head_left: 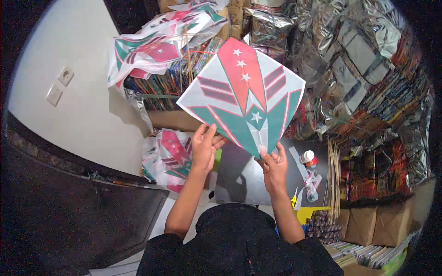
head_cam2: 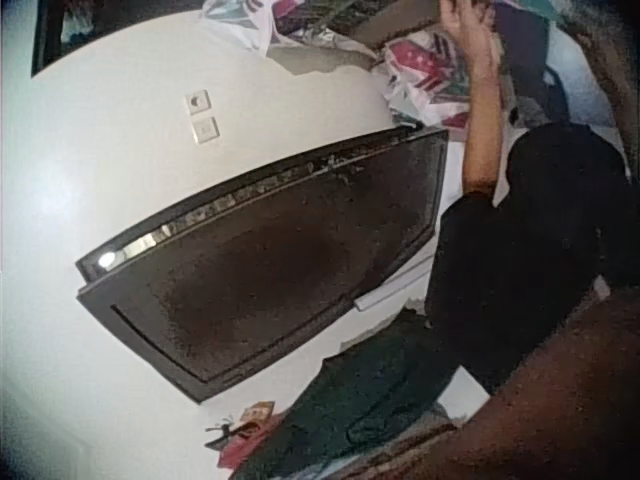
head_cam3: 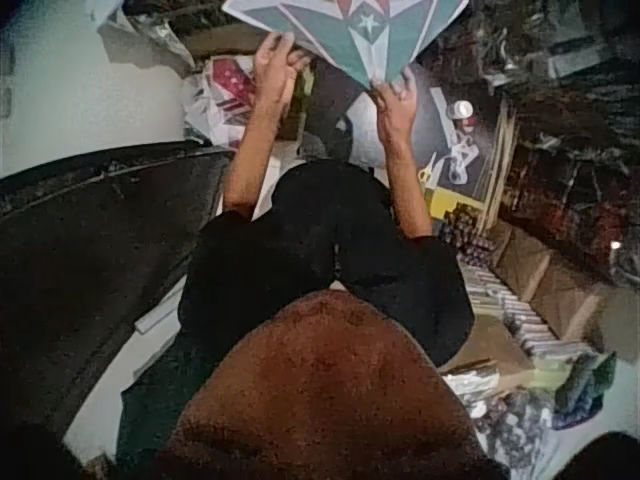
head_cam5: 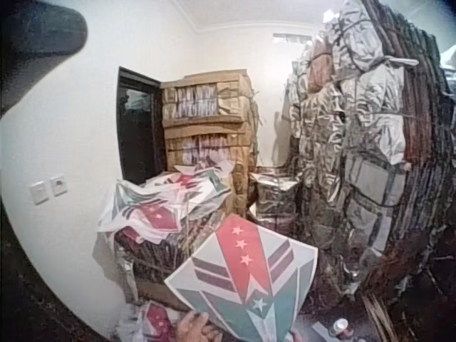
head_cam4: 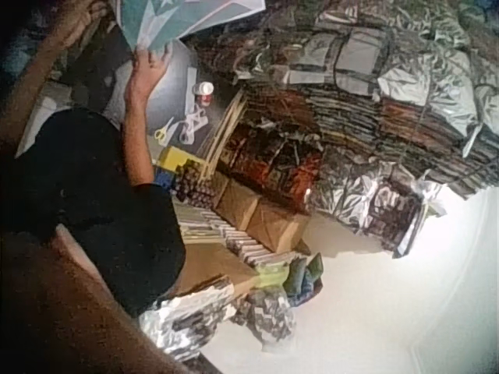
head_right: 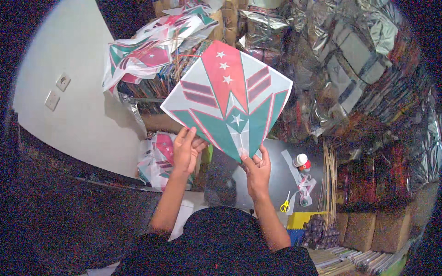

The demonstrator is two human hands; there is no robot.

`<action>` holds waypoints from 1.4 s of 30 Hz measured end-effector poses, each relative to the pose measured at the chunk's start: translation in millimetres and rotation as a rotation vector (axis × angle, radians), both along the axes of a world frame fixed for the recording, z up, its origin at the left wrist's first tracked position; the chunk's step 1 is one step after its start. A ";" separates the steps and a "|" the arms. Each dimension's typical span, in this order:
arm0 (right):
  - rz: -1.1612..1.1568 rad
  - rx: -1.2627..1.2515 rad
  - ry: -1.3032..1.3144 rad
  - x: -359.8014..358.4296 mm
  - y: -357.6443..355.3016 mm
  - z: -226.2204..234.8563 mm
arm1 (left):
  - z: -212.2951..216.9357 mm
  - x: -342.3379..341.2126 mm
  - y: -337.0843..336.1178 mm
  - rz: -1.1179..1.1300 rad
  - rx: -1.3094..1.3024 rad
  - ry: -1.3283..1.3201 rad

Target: The person smooths a patterned kite surface on a table using a small tool, then lifts the kite to inspect it. The person then picks up a bundle of thin wooden sticks, separates them, and arranges them on the table.

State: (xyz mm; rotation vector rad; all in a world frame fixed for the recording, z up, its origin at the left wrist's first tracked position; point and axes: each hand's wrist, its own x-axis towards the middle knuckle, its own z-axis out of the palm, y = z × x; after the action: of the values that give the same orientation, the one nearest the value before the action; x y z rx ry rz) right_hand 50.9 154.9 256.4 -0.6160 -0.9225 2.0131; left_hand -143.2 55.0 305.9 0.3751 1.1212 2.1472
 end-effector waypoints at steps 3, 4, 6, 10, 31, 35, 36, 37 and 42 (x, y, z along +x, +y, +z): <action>0.076 0.041 0.030 -20.5 10.4 18.6 | 6.3 -29.9 -9.4 -0.014 0.068 0.095; 0.099 0.052 0.039 -29.6 13.3 25.2 | 8.9 -40.3 -13.2 0.005 0.069 0.107; 0.128 0.059 0.030 -49.7 19.1 38.9 | 24.3 -56.0 -16.7 0.035 0.068 0.130; 0.178 0.100 0.057 -100.6 32.8 60.5 | 52.1 -97.1 -19.3 0.094 0.036 0.179; 0.221 0.101 0.172 -424.5 79.4 148.6 | 133.9 -411.6 7.2 0.266 0.054 0.159; 0.183 0.065 0.161 -467.2 88.6 159.8 | 145.3 -448.3 19.0 0.309 0.020 0.118; 0.177 0.053 0.140 -476.6 91.6 163.7 | 149.3 -454.2 22.6 0.321 0.008 0.102; 0.152 0.051 0.155 -484.8 93.8 166.5 | 153.5 -459.6 26.0 0.333 -0.005 0.087; 0.115 0.025 0.131 -518.1 90.1 182.6 | 165.7 -488.7 27.8 0.359 0.001 0.098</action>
State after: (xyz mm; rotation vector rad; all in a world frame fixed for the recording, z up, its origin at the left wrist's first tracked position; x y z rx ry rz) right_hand -467.2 245.0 439.0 -0.4201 -0.9207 2.1138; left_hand -631.9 82.8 471.6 0.2990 1.3245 2.4609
